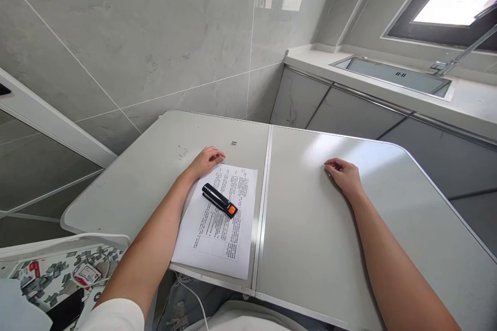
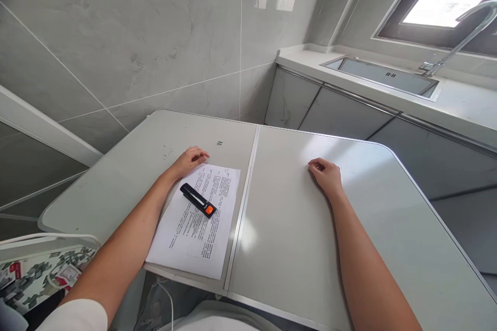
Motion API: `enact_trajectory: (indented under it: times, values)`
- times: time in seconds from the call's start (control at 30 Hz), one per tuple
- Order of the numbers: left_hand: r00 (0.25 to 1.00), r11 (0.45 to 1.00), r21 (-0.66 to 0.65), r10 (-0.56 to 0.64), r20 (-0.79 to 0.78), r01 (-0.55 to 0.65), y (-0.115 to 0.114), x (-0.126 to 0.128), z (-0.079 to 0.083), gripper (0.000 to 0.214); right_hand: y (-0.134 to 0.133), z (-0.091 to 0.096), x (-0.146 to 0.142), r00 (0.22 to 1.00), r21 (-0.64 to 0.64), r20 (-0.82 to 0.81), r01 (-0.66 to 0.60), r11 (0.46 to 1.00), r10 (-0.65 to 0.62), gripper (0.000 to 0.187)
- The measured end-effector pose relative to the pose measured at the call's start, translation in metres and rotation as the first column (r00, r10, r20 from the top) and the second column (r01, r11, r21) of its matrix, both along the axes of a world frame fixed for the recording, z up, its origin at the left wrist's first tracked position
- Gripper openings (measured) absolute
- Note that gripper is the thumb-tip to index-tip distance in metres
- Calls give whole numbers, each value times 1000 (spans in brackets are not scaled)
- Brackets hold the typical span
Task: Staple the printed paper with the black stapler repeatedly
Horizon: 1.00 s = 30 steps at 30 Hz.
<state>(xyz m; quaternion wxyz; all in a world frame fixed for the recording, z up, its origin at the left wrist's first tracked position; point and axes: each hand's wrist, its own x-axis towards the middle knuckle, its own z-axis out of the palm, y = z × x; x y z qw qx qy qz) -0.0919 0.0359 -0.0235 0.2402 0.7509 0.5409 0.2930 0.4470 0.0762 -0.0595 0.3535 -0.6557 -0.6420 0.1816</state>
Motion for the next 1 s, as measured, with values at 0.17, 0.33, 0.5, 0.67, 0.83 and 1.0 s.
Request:
enact_trajectory:
  times: [0.17, 0.33, 0.5, 0.67, 0.83, 1.0]
  values:
    - [981, 989, -20, -145, -129, 144, -4, 3, 3, 21, -1, 2, -4, 999, 5, 53, -11, 1000, 11, 24]
    - [979, 984, -62, -172, -114, 165, -5, 0, 1, 21, -5, 3, -13, 981, 34, 191, -40, 999, 33, 24]
    - [981, 981, -66, -186, -45, 183, -4, -2, 1, 21, -15, 9, -41, 979, 83, 175, -116, 990, 100, 23]
    - [985, 984, -61, -168, 38, 170, -5, -2, 2, 22, -48, 22, -116, 966, 97, -9, -257, 962, 259, 27]
    - [976, 984, -57, -160, 151, 170, -6, -4, 1, 24, -103, 33, -196, 798, -50, -92, -600, 798, 595, 26]
    - [973, 988, -36, -144, 179, 153, -6, -5, -1, 22, -137, 36, -233, 785, -161, -53, -617, 770, 618, 21]
